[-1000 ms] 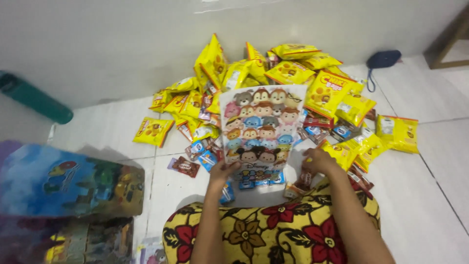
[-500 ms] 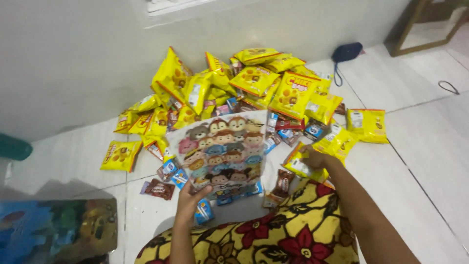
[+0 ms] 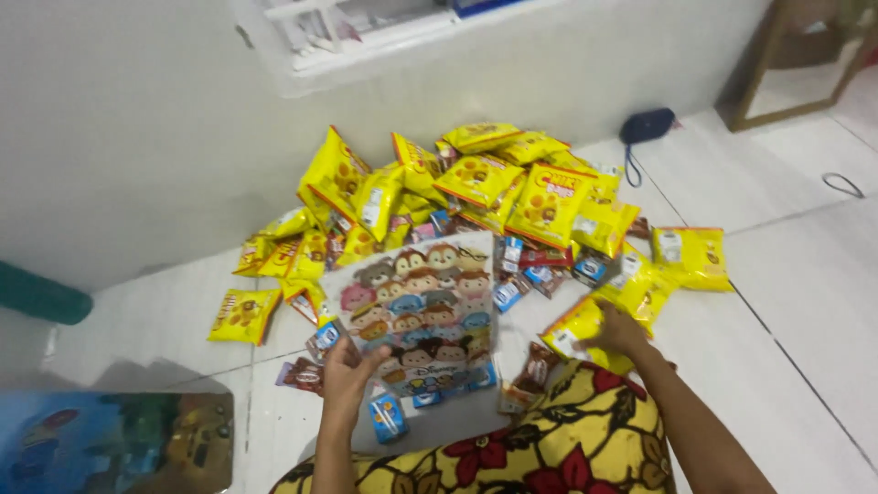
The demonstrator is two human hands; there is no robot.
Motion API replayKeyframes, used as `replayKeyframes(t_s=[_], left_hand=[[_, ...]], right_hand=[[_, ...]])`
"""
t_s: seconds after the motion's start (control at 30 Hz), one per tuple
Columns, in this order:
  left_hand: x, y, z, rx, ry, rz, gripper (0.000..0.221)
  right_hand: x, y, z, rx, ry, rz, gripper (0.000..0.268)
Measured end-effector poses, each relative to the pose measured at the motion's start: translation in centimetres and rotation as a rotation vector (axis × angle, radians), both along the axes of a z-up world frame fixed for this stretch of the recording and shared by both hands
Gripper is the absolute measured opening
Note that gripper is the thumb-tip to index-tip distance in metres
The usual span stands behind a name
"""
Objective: Manually sorting and packing individual snack bags into a larger clear plastic bag.
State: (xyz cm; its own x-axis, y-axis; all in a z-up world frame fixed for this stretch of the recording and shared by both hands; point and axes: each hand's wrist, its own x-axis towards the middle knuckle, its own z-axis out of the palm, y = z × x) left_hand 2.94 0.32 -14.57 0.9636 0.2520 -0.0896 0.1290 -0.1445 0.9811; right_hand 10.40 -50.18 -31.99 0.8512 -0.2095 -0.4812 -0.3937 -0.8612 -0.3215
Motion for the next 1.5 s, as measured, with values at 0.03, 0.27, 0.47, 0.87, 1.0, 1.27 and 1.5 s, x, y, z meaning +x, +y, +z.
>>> replayKeyframes(t_s=[0.03,0.27,0.47,0.87,1.0,1.27,1.5], left_hand=[[0.7,-0.1,1.6,0.002,-0.012,0.012,0.061],[2.0,-2.1,12.8,0.016,-0.458,0.025,0.054],[-0.2,-2.8,17.7,0.34,-0.599,0.02,0.03],[-2.8,-1.1,16.4,0.679,-0.713,-0.063,0.024],[-1.9,-0.7,13.9,0.771,-0.746,-0.023,0.014],[-3.3,-1.6,17.2,0.953,-0.893,0.085,0.011],[-1.8,-0.4,15.0,1.09,-1.066,0.083,0.011]], right_hand=[[0.5,-0.5,-0.6,0.002,-0.012,0.012,0.136],[1.3,-0.7,4.9,0.654,-0.125,-0.236,0.055],[-2.8,7.0,25.1,1.0,-0.45,-0.335,0.041],[-5.8,18.4,42.6,1.799,-0.71,-0.117,0.037],[-6.8,22.4,44.4,1.739,-0.804,0.005,0.042],[-6.7,26.1,44.2,1.714,-0.838,0.044,0.042],[-7.2,27.7,43.7,1.716,-0.831,0.054,0.045]])
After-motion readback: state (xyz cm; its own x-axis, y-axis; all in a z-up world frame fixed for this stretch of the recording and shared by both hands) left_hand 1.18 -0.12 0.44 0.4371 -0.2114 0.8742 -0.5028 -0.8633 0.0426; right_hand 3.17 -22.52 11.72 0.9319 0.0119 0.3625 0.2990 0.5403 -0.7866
